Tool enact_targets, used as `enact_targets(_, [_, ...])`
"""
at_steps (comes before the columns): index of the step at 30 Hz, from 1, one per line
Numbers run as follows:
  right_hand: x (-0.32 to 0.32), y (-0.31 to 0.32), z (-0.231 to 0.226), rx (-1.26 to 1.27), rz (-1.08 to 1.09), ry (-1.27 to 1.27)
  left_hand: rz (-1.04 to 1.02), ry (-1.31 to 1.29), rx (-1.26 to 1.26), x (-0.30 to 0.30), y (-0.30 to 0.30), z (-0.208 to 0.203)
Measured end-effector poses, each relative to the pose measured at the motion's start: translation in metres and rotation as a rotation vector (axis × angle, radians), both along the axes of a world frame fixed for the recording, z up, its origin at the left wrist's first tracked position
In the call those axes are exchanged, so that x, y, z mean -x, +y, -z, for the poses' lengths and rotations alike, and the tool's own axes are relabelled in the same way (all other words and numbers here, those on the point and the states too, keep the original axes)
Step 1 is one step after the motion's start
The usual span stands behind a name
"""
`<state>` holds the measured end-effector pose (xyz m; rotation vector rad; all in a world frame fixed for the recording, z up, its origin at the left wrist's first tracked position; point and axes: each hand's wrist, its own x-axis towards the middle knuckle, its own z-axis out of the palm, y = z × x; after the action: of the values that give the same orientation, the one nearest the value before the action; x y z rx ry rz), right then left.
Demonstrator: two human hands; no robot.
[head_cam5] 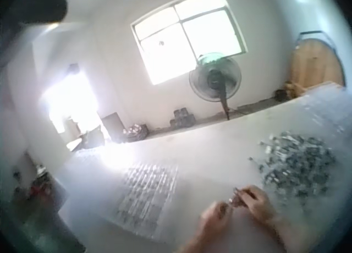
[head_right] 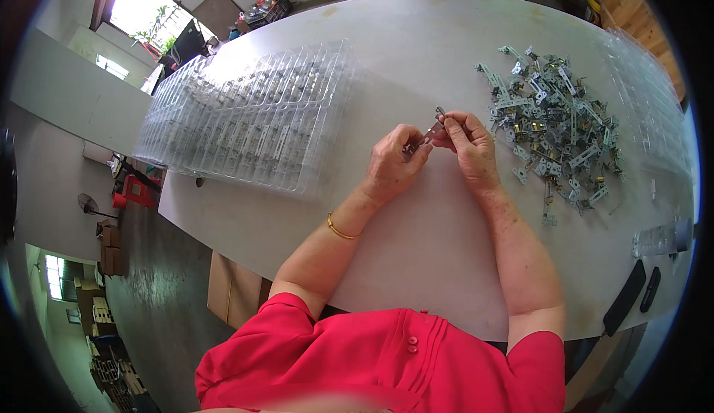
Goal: The person inserts metal pins into metal hinge components by hand, then organizes the assembled components into a plastic tray.
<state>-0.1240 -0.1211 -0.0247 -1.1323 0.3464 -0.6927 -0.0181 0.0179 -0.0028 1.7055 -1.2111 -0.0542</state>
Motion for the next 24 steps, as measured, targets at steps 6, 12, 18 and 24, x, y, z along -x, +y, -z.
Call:
enact_targets(6, [-0.003, 0.002, 0.002, -0.001, 0.038, -0.025, -0.092, -0.116, -0.015, -0.004, 0.000, 0.007])
enact_targets(12, [-0.002, -0.004, 0.010, -0.019, 0.074, -0.033, -0.200, 0.038, -0.045, -0.002, 0.004, -0.015])
enact_targets(18, [-0.002, -0.002, 0.006, 0.002, 0.063, -0.010, -0.263, -0.055, 0.008, 0.000, 0.035, -0.065])
enact_targets(24, [-0.002, -0.002, 0.004, 0.049, 0.058, 0.030, -0.476, -0.231, 0.046, -0.028, 0.097, -0.102])
